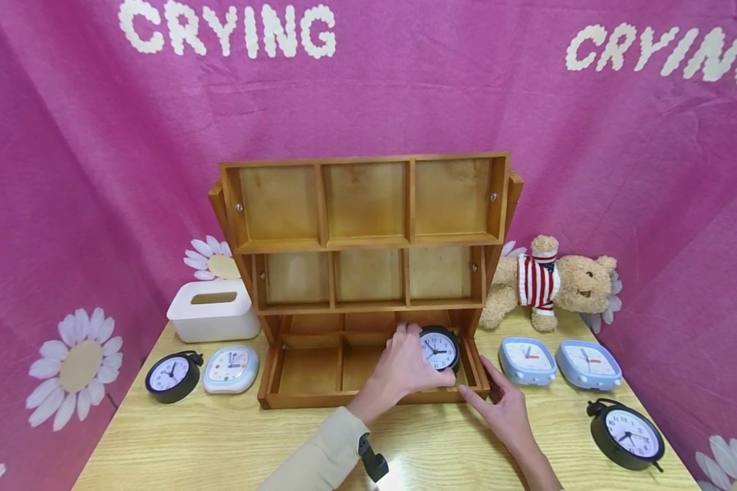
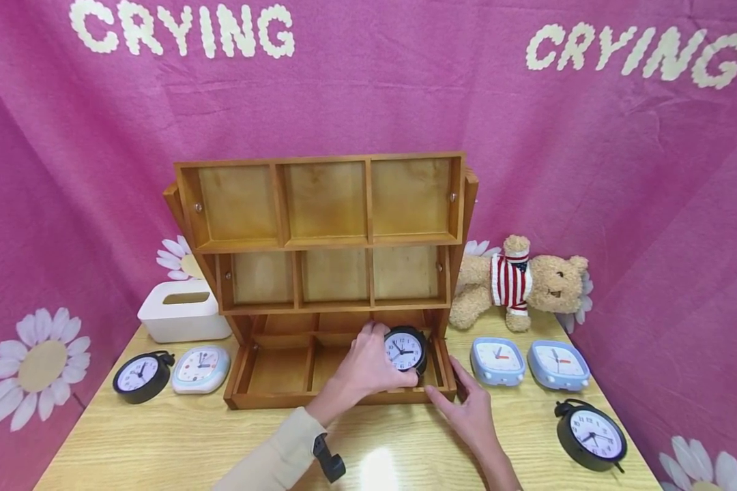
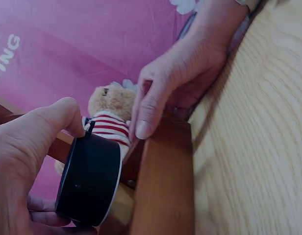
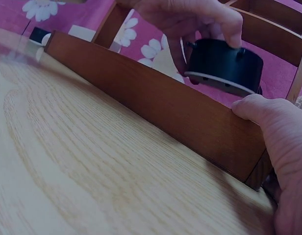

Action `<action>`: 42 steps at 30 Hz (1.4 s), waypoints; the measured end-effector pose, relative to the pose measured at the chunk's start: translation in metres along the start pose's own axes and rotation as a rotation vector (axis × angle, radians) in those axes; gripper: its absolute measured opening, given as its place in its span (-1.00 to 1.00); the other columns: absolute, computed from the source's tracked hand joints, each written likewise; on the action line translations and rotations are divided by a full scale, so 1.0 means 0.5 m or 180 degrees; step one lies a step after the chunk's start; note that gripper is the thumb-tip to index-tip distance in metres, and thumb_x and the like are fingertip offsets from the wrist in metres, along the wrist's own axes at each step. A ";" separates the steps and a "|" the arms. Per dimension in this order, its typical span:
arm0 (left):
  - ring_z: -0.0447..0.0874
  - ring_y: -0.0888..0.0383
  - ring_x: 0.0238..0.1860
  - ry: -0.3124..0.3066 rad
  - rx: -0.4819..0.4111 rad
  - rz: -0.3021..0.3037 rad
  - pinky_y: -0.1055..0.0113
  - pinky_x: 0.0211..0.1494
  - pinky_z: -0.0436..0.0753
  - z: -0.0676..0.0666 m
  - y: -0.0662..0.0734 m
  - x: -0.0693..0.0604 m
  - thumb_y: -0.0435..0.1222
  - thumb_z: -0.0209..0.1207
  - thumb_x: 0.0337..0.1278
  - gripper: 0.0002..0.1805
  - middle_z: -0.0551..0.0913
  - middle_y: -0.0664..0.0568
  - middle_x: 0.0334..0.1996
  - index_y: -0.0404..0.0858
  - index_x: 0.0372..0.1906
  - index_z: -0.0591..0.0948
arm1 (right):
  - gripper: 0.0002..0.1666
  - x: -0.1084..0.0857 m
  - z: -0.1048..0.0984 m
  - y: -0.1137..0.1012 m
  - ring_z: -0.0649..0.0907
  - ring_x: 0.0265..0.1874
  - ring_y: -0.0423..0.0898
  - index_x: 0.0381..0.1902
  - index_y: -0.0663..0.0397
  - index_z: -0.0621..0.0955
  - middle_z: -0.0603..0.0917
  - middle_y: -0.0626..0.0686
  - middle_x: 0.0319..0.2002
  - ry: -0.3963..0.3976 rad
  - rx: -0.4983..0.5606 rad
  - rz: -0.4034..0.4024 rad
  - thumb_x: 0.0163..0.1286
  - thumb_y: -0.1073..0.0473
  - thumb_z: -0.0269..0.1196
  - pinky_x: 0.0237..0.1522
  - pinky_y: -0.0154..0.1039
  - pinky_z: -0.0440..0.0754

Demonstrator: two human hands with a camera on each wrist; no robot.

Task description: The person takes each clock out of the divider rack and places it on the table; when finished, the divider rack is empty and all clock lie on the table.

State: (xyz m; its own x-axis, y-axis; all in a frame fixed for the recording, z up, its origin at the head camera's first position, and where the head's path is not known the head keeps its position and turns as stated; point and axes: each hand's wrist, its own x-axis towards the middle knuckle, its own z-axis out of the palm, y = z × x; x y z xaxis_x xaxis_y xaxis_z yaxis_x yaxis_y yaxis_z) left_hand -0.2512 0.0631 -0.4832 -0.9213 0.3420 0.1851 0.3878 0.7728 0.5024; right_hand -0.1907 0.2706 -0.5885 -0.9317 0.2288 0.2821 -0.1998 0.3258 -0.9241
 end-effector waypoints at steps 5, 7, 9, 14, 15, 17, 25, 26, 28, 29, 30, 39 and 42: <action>0.68 -0.15 0.09 -0.0042 -0.0224 -0.0098 0.14 -0.03 0.80 -0.027 0.003 -0.014 0.17 0.58 -0.40 0.10 0.47 -0.33 0.34 -0.35 0.31 0.46 | -0.08 0.003 0.002 -0.004 0.57 0.15 -0.40 0.50 0.32 0.41 0.51 0.40 0.37 -0.0038 0.0040 0.0037 0.22 0.35 0.54 0.09 -0.60 0.55; 0.67 -0.19 0.11 -0.0044 -0.0328 -0.0136 0.11 -0.04 0.80 -0.036 0.002 -0.022 0.15 0.58 -0.43 0.10 0.43 -0.34 0.38 -0.32 0.31 0.45 | -0.08 0.004 0.003 -0.006 0.57 0.16 -0.39 0.50 0.32 0.41 0.50 0.40 0.38 -0.0043 0.0032 0.0049 0.22 0.34 0.55 0.10 -0.60 0.54; 0.66 -0.16 0.08 -0.0009 -0.0428 -0.0143 0.13 -0.07 0.79 -0.043 -0.002 -0.032 0.13 0.58 -0.45 0.07 0.44 -0.28 0.35 -0.29 0.30 0.46 | -0.08 0.005 0.003 -0.008 0.57 0.17 -0.37 0.49 0.32 0.41 0.51 0.40 0.37 -0.0040 0.0018 0.0059 0.22 0.34 0.55 0.11 -0.60 0.54; 0.61 0.01 -0.06 0.0190 -0.0605 -0.0055 0.24 -0.11 0.72 -0.053 -0.023 -0.063 0.09 0.57 -0.47 -0.02 0.48 -0.02 0.07 -0.26 0.21 0.51 | -0.09 0.006 0.002 -0.009 0.59 0.14 -0.38 0.50 0.28 0.43 0.52 0.38 0.37 -0.0051 -0.0068 0.0050 0.23 0.30 0.55 0.11 -0.61 0.53; 0.60 0.02 -0.06 0.0227 -0.0644 -0.0052 0.24 -0.09 0.71 -0.054 -0.029 -0.070 0.08 0.57 -0.47 -0.04 0.47 0.01 0.05 -0.26 0.19 0.51 | -0.09 0.006 0.002 -0.009 0.59 0.15 -0.38 0.50 0.28 0.43 0.52 0.37 0.37 -0.0053 -0.0088 0.0046 0.23 0.29 0.55 0.11 -0.61 0.53; 0.59 0.06 -0.06 0.0289 -0.0702 -0.0066 0.25 -0.08 0.70 -0.056 -0.041 -0.084 0.07 0.57 -0.50 -0.07 0.46 0.06 0.02 -0.23 0.16 0.52 | -0.09 0.006 0.002 -0.008 0.59 0.17 -0.33 0.50 0.28 0.43 0.52 0.37 0.37 -0.0052 -0.0121 0.0034 0.24 0.27 0.55 0.11 -0.62 0.52; 0.55 0.11 -0.06 0.0541 -0.0841 -0.0104 0.23 -0.03 0.68 -0.068 -0.096 -0.137 0.00 0.60 -0.55 -0.14 0.46 0.11 -0.05 -0.19 0.06 0.54 | -0.07 0.008 -0.001 -0.006 0.47 0.20 -0.51 0.51 0.26 0.42 0.50 0.34 0.39 -0.0058 -0.0148 0.0146 0.25 0.22 0.55 0.14 -0.69 0.43; 0.55 0.12 -0.06 0.0561 -0.0857 -0.0120 0.22 -0.03 0.68 -0.071 -0.104 -0.146 -0.01 0.60 -0.55 -0.14 0.46 0.12 -0.05 -0.18 0.07 0.53 | -0.07 0.008 -0.001 -0.006 0.44 0.17 -0.58 0.51 0.26 0.42 0.50 0.33 0.40 -0.0059 -0.0170 0.0152 0.26 0.21 0.55 0.14 -0.69 0.41; 0.54 0.13 -0.05 0.0592 -0.0878 -0.0158 0.22 -0.02 0.68 -0.077 -0.119 -0.163 -0.01 0.61 -0.53 -0.14 0.46 0.14 -0.05 -0.17 0.08 0.53 | -0.08 0.007 0.000 -0.005 0.45 0.16 -0.60 0.51 0.27 0.42 0.50 0.34 0.39 -0.0053 -0.0153 0.0137 0.26 0.22 0.55 0.14 -0.69 0.42; 0.54 0.14 -0.05 0.0613 -0.0880 -0.0171 0.21 -0.03 0.69 -0.081 -0.127 -0.172 -0.02 0.62 -0.54 -0.14 0.46 0.15 -0.05 -0.17 0.08 0.53 | -0.07 0.007 0.000 -0.005 0.45 0.15 -0.61 0.51 0.28 0.42 0.51 0.34 0.39 -0.0044 -0.0155 0.0132 0.25 0.23 0.55 0.14 -0.69 0.42; 0.54 0.14 -0.06 0.0638 -0.0878 -0.0184 0.21 -0.03 0.69 -0.085 -0.135 -0.180 -0.02 0.62 -0.54 -0.14 0.46 0.15 -0.05 -0.16 0.09 0.53 | -0.08 0.006 0.000 -0.005 0.46 0.15 -0.61 0.51 0.27 0.42 0.51 0.33 0.39 -0.0040 -0.0161 0.0130 0.25 0.23 0.55 0.14 -0.69 0.43; 0.56 0.20 -0.11 0.0972 -0.0681 -0.0292 0.19 0.00 0.67 -0.135 -0.212 -0.254 -0.05 0.65 -0.59 -0.14 0.52 0.15 -0.11 -0.23 0.05 0.58 | -0.08 0.001 0.001 -0.007 0.49 0.13 -0.57 0.52 0.24 0.42 0.51 0.34 0.38 -0.0059 -0.0089 0.0179 0.27 0.23 0.54 0.12 -0.69 0.46; 0.55 0.19 -0.11 0.1091 -0.0617 -0.0370 0.16 0.01 0.66 -0.157 -0.237 -0.279 -0.07 0.65 -0.61 -0.12 0.53 0.14 -0.12 -0.25 0.07 0.59 | -0.08 -0.001 0.000 -0.006 0.49 0.13 -0.56 0.52 0.23 0.42 0.51 0.34 0.38 -0.0053 -0.0082 0.0184 0.27 0.23 0.54 0.11 -0.68 0.46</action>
State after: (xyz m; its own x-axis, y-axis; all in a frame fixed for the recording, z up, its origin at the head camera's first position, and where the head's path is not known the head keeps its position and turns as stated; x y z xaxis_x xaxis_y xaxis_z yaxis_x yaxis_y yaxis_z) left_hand -0.1711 -0.1181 -0.5025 -0.9276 0.0350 0.3718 0.2980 0.6694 0.6805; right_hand -0.1898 0.2694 -0.5860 -0.9464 0.2327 0.2239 -0.1378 0.3359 -0.9318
